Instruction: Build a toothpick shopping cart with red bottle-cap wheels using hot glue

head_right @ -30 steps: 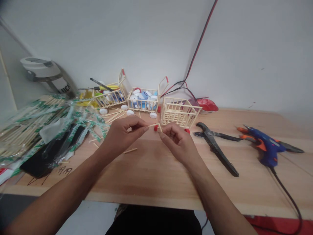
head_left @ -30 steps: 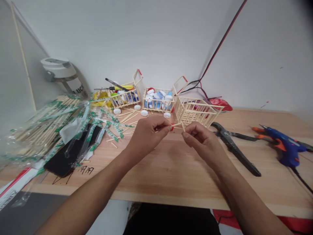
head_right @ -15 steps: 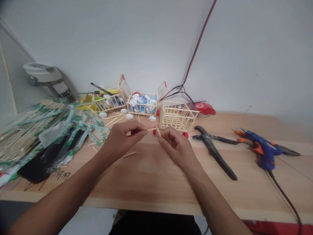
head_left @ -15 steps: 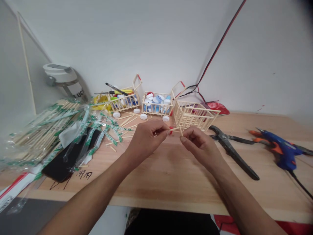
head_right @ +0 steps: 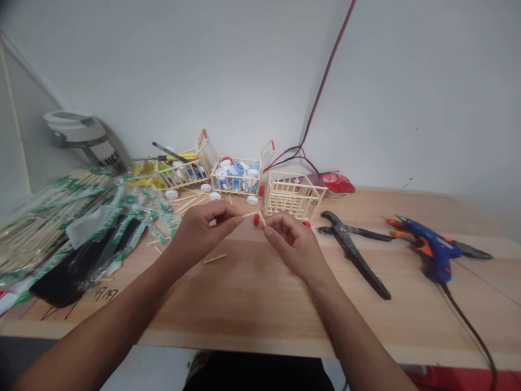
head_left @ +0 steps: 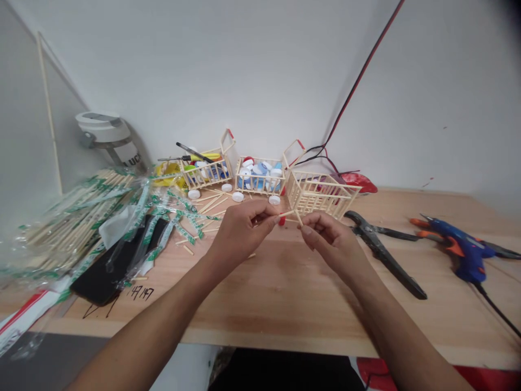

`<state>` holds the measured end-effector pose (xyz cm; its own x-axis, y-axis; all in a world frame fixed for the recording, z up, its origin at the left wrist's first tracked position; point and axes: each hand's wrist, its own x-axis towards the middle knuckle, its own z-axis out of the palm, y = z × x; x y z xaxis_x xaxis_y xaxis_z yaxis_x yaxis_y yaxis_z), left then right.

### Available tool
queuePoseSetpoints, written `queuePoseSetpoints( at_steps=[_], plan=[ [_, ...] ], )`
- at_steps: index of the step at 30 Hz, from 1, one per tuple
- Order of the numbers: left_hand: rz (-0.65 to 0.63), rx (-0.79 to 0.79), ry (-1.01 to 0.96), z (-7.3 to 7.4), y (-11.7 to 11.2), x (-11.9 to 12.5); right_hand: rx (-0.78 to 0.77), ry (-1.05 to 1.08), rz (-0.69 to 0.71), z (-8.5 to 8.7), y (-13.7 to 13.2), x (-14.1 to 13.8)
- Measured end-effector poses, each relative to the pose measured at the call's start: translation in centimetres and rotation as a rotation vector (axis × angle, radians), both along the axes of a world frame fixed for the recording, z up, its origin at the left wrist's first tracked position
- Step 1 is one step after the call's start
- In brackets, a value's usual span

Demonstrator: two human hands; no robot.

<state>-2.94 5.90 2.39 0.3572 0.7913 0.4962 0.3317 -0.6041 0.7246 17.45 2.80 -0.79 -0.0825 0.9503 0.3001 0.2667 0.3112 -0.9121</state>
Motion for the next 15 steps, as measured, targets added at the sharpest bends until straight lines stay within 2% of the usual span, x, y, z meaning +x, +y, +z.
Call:
queuePoseSetpoints(
  at_steps=[11,15],
  plan=[
    [0.0,-0.022,-0.017,-0.16,0.14,0.08,-0.011,-0.053,0.003,0.01,0.06,0.25],
    [-0.021,-0.074,-0.059,0.09,0.19,0.07,-0.019,-0.045,0.04,0.03,-0.09,0.59]
  ],
)
